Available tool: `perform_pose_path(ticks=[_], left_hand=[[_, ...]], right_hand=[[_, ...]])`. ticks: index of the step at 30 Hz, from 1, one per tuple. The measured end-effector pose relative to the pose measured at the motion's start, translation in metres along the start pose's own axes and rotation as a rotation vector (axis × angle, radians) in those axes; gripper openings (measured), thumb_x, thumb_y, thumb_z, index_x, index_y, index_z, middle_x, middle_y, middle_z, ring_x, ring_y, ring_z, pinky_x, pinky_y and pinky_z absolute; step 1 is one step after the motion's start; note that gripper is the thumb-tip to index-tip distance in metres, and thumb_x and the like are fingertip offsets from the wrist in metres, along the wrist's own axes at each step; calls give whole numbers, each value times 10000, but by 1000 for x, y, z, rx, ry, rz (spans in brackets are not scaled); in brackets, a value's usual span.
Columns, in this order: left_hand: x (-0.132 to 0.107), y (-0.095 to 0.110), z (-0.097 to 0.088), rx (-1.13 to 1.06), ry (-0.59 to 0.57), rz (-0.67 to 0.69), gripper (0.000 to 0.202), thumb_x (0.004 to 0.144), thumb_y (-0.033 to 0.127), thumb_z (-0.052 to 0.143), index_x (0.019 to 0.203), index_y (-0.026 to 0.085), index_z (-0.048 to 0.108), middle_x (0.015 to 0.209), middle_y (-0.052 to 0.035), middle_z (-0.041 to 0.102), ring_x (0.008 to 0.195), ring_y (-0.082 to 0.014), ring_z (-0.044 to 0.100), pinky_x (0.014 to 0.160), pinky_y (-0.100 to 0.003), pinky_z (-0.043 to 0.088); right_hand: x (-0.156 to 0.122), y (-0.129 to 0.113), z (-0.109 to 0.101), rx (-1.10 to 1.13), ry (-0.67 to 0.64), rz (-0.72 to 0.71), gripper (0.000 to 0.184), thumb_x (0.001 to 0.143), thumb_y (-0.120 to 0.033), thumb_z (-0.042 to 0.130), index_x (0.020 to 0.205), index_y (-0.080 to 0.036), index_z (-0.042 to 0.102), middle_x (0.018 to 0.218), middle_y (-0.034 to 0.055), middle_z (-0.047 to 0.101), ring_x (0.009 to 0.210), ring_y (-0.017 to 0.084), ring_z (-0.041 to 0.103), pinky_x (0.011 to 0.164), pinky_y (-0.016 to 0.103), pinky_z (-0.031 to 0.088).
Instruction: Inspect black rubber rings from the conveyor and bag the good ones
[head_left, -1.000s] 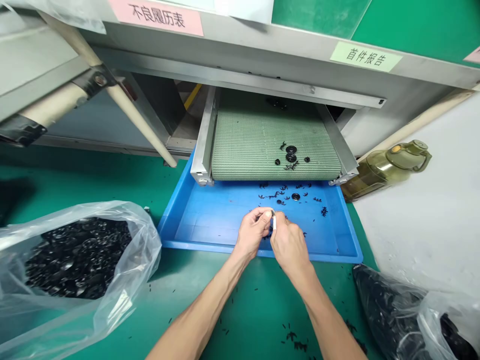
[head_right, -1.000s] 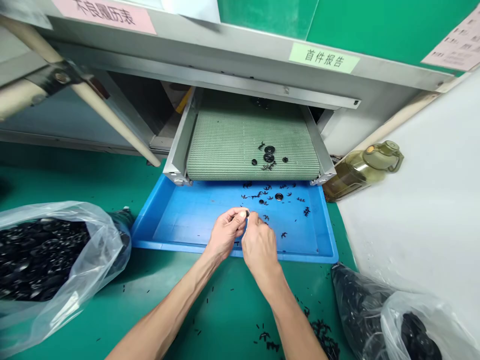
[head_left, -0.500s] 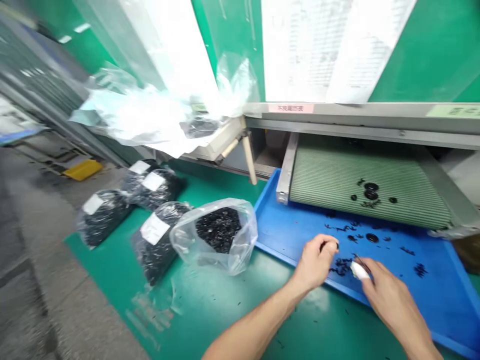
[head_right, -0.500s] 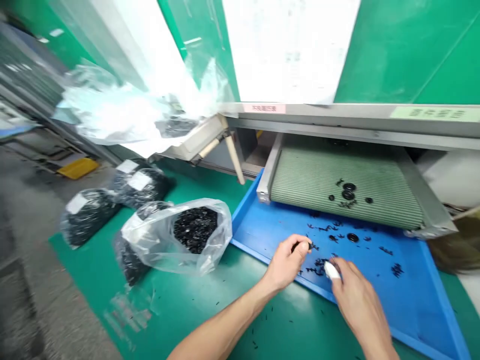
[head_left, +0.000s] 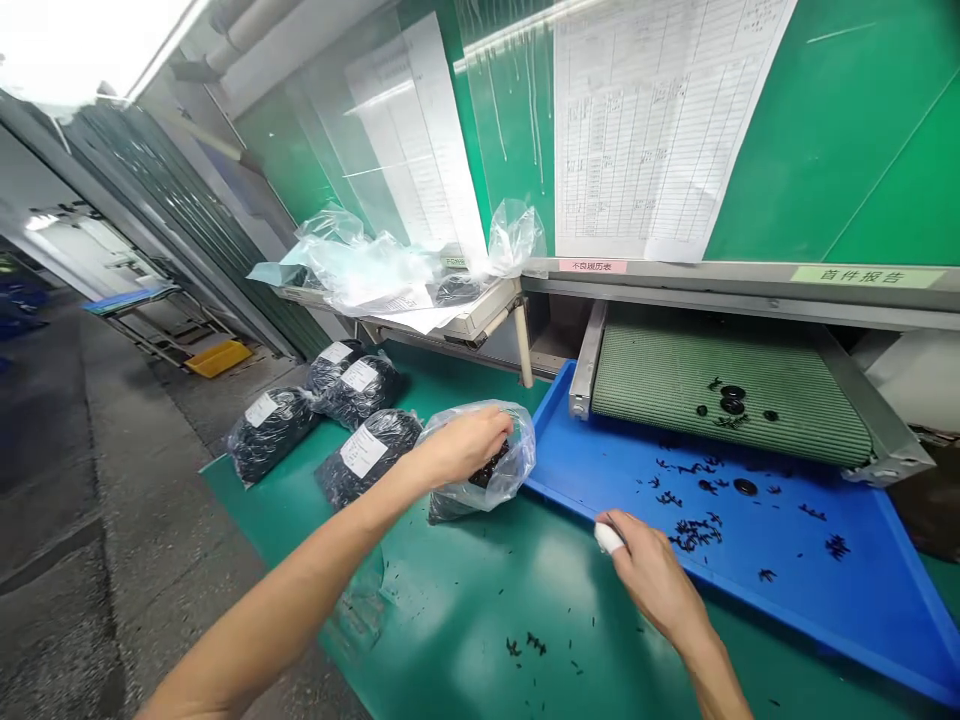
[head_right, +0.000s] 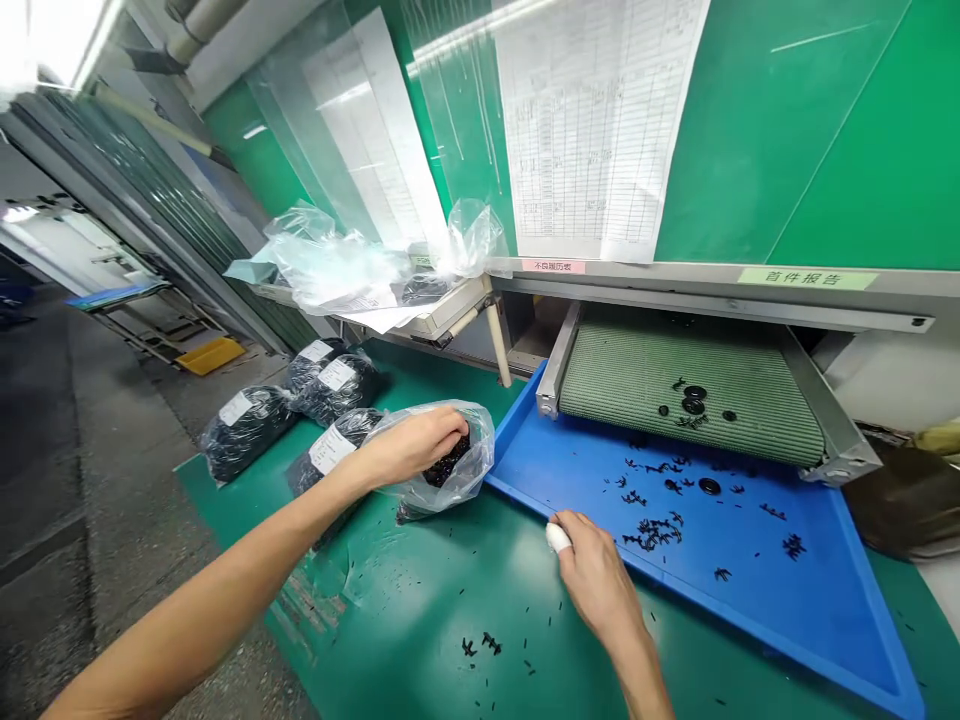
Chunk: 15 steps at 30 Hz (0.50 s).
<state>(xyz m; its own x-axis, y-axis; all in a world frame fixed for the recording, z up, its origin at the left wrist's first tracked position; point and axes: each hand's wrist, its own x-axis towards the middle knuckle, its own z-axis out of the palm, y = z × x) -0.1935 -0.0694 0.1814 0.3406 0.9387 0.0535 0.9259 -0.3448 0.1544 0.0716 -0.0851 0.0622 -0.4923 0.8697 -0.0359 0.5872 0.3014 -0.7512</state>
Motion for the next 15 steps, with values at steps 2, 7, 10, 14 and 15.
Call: perform_pose_path(ticks=[2,7,10,14,15], left_hand=[[0,-6,-2,-27,-64,-7,217,865,211,400,867,191,616,829,-62,603,769,-201,562,710,-295,425],[-12,0,-24,-416,-22,34,165,795,237,515,829,225,676,897,-55,656,886,-216,586,843,-319,419],[-42,-2,-27,-746,204,-96,188,806,299,521,870,224,681,933,-68,666,789,-199,602,738,-315,462],[-97,-17,25,-926,1035,-542,245,813,434,466,882,231,587,988,-53,628,608,-144,529,577,-304,451],[-109,-21,47,-917,1082,-586,268,835,448,416,936,246,559,1043,-55,610,679,-163,552,611,-317,463]], right_hand=[[11,-13,7,59,-6,-22,263,831,-196,322,866,-212,582,801,17,637,715,168,555,653,269,380],[46,-41,27,218,32,41,286,812,-263,407,1012,-183,596,816,27,650,695,162,567,646,264,388],[65,-55,37,282,60,87,379,787,-311,468,1119,-151,554,819,31,631,664,150,553,604,250,382],[82,-64,49,380,71,114,524,734,-342,547,1212,-137,488,780,14,611,661,144,536,584,235,366],[84,-65,51,406,70,118,519,714,-309,556,1202,-141,497,752,2,604,656,141,528,579,232,357]])
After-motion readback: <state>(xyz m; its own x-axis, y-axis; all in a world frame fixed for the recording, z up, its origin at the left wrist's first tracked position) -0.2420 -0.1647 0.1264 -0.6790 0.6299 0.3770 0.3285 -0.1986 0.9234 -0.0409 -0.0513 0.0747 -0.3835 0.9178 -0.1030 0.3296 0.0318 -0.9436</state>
